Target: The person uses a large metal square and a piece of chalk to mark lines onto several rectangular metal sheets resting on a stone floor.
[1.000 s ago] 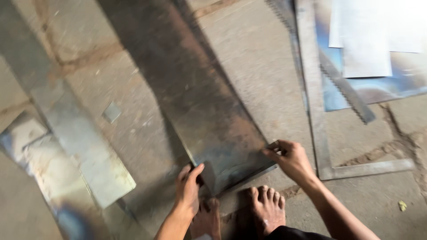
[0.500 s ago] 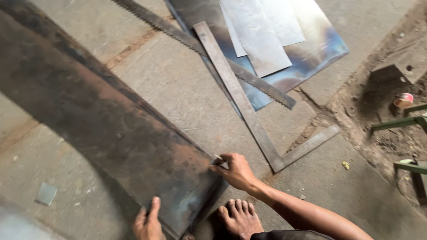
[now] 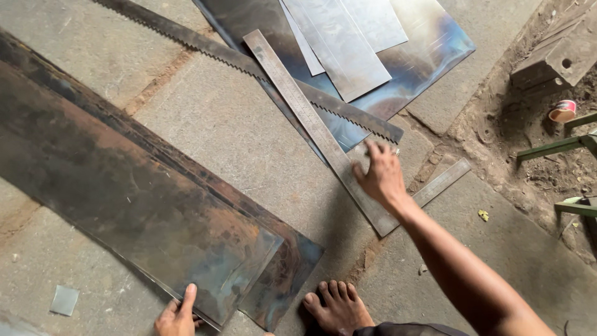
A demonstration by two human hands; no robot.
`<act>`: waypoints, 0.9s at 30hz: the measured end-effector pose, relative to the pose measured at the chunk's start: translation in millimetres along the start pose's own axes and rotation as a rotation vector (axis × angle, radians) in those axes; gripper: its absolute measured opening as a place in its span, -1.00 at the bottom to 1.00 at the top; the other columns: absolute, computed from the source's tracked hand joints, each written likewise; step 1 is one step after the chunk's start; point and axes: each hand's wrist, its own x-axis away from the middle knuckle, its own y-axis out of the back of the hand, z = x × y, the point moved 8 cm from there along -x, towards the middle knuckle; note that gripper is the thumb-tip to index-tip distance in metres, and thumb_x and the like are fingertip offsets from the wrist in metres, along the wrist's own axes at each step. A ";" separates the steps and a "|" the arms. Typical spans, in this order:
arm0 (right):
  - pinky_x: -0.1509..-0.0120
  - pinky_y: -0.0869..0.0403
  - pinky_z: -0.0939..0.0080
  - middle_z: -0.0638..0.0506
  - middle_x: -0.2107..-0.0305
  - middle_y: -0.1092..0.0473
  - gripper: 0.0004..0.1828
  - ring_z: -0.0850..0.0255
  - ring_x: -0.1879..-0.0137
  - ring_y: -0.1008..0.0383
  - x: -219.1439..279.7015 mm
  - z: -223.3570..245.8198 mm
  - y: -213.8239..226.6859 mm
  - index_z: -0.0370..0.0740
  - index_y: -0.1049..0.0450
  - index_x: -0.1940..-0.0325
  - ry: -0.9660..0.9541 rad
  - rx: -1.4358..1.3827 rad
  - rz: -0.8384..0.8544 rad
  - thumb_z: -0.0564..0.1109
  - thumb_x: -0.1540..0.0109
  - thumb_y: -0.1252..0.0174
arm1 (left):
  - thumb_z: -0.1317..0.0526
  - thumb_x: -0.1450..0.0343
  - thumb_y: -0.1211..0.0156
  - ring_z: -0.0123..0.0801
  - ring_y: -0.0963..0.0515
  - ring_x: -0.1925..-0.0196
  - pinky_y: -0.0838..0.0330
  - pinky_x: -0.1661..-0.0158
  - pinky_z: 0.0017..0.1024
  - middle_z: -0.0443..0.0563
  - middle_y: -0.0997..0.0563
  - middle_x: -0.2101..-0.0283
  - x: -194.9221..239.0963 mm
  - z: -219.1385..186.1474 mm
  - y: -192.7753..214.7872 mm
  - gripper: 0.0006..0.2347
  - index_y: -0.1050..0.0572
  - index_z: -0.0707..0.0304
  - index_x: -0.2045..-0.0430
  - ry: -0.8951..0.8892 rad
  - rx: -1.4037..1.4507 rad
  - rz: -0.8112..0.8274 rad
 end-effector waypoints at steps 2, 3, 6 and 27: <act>0.05 -0.44 0.07 -0.29 -0.04 -0.36 -0.36 0.01 0.09 -0.39 -35.2 -27.6 1.5 -0.30 -0.31 -0.37 -0.018 0.015 -0.122 0.12 -0.33 -0.16 | 0.08 -0.42 -0.38 -0.16 -0.64 0.46 -0.60 0.46 -0.23 0.35 -0.70 0.38 -1.4 5.6 -1.2 -0.60 -0.65 0.68 0.28 0.009 -0.092 -0.006; 0.09 -0.42 0.09 -0.29 -0.05 -0.35 -0.38 0.02 0.12 -0.38 -47.4 -40.0 4.1 -0.29 -0.32 -0.37 -0.026 0.024 -0.184 0.16 -0.37 -0.14 | 0.06 -0.43 -0.38 -0.14 -0.67 0.46 -0.61 0.47 -0.24 0.37 -0.70 0.39 -4.4 9.7 -0.3 -0.58 -0.64 0.71 0.30 0.034 -0.096 0.000; 0.28 -0.32 0.07 -0.32 0.04 -0.35 -0.38 0.04 0.22 -0.33 -67.5 -55.1 13.0 -0.31 -0.41 -0.15 0.083 0.223 -0.328 0.25 -0.28 -0.17 | 0.06 -0.40 -0.37 -0.12 -0.70 0.42 -0.64 0.43 -0.20 0.31 -0.70 0.37 -13.1 26.6 -3.9 -0.59 -0.63 0.67 0.29 0.049 -0.004 0.019; 0.03 -0.50 -0.10 -0.43 -0.19 -0.19 0.41 -0.26 -0.10 -0.38 84.7 9.1 -43.9 -0.47 -0.05 -0.44 0.032 0.360 0.242 0.33 0.25 -0.51 | 0.12 -0.40 -0.42 -0.26 -0.65 0.31 -0.48 0.14 -0.35 0.25 -0.74 0.32 -75.1 66.9 -14.8 -0.66 -0.65 0.60 0.26 -0.226 -0.078 0.069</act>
